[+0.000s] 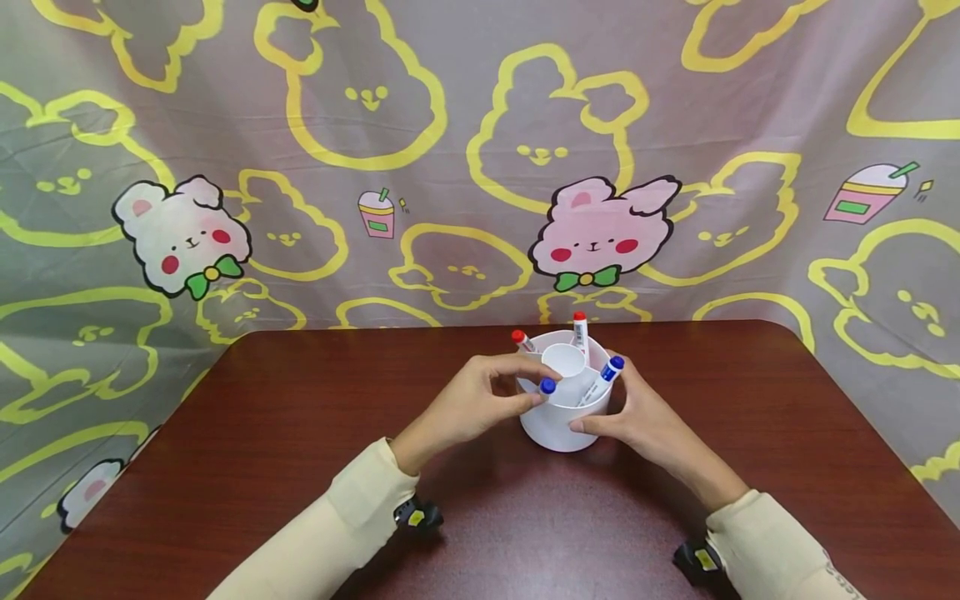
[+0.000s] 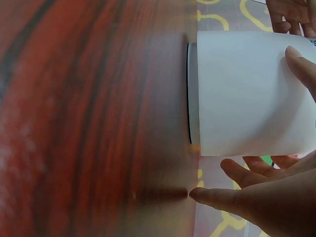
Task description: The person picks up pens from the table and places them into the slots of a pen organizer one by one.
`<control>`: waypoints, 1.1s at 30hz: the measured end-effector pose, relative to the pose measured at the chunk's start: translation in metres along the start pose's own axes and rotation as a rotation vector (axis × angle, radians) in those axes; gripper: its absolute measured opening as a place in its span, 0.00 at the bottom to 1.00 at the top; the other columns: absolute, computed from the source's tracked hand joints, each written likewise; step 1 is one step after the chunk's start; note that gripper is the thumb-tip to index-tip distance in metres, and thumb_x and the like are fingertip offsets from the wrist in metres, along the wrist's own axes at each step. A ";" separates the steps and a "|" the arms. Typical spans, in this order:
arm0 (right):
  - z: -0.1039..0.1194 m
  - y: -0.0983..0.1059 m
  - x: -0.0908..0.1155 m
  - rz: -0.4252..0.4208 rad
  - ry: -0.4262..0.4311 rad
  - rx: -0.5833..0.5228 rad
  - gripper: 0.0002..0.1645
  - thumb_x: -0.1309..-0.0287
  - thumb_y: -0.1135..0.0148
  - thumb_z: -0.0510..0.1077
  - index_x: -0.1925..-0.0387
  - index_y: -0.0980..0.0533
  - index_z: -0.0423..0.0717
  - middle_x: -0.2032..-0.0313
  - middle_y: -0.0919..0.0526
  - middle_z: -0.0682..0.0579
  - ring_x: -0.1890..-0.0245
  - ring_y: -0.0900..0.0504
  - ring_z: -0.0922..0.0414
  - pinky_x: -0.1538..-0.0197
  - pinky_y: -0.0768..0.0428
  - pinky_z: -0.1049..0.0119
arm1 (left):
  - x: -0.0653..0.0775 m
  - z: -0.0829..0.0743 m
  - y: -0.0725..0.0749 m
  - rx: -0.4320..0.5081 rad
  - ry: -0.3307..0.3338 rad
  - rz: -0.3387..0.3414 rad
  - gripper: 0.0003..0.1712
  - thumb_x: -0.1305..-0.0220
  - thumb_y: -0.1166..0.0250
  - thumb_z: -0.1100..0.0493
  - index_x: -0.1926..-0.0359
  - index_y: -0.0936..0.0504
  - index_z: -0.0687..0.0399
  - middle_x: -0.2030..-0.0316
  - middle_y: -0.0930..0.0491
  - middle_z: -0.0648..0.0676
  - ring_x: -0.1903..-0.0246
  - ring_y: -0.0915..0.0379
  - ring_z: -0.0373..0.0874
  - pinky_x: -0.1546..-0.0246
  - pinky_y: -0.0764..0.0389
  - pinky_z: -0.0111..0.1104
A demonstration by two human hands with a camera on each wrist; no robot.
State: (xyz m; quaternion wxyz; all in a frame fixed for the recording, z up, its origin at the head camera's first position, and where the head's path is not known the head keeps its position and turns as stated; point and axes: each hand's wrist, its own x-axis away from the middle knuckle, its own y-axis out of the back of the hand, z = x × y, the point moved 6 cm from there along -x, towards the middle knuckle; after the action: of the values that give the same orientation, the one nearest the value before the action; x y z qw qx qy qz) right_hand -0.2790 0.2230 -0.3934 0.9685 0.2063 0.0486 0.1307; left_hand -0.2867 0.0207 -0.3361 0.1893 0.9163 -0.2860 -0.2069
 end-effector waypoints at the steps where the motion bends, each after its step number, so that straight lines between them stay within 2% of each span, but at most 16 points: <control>1: 0.000 0.000 0.000 -0.002 -0.002 0.004 0.68 0.43 0.22 0.47 0.16 0.58 0.47 0.22 0.46 0.35 0.23 0.49 0.31 0.32 0.47 0.18 | 0.000 0.001 0.000 -0.008 0.004 0.000 0.16 0.32 0.30 0.63 0.45 0.11 0.49 0.50 0.11 0.49 0.52 0.20 0.34 0.57 0.18 0.27; 14: -0.003 -0.002 -0.002 -0.007 -0.025 0.003 0.67 0.43 0.21 0.47 0.19 0.58 0.41 0.23 0.45 0.31 0.23 0.48 0.29 0.32 0.45 0.19 | -0.002 0.007 -0.003 -0.017 0.001 -0.003 0.16 0.34 0.29 0.66 0.46 0.11 0.54 0.48 0.12 0.52 0.51 0.22 0.31 0.54 0.17 0.26; 21: -0.002 -0.003 -0.001 -0.008 -0.001 -0.010 0.65 0.42 0.22 0.45 0.20 0.58 0.40 0.26 0.41 0.32 0.28 0.39 0.31 0.33 0.33 0.29 | -0.001 0.008 -0.003 -0.018 0.008 0.002 0.16 0.33 0.29 0.66 0.45 0.11 0.54 0.48 0.13 0.52 0.53 0.22 0.31 0.55 0.16 0.27; 25: -0.001 -0.003 -0.001 -0.005 0.018 -0.016 0.64 0.42 0.23 0.44 0.19 0.58 0.41 0.27 0.41 0.33 0.30 0.36 0.32 0.35 0.30 0.34 | -0.001 0.009 -0.003 -0.035 0.005 0.001 0.17 0.33 0.29 0.65 0.44 0.12 0.53 0.47 0.14 0.52 0.56 0.22 0.32 0.57 0.16 0.26; 33: -0.001 -0.004 0.000 -0.004 -0.017 -0.007 0.66 0.41 0.23 0.46 0.19 0.59 0.42 0.24 0.43 0.33 0.26 0.42 0.31 0.33 0.33 0.26 | 0.002 0.007 -0.002 -0.064 -0.007 -0.005 0.18 0.33 0.29 0.64 0.42 0.13 0.50 0.47 0.15 0.50 0.62 0.23 0.36 0.59 0.16 0.28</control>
State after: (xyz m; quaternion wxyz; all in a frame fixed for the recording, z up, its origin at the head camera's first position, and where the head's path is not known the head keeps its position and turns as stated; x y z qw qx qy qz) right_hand -0.2784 0.2198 -0.3957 0.9699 0.2037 0.0406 0.1273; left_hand -0.2880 0.0197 -0.3435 0.2170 0.9097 -0.2775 -0.2198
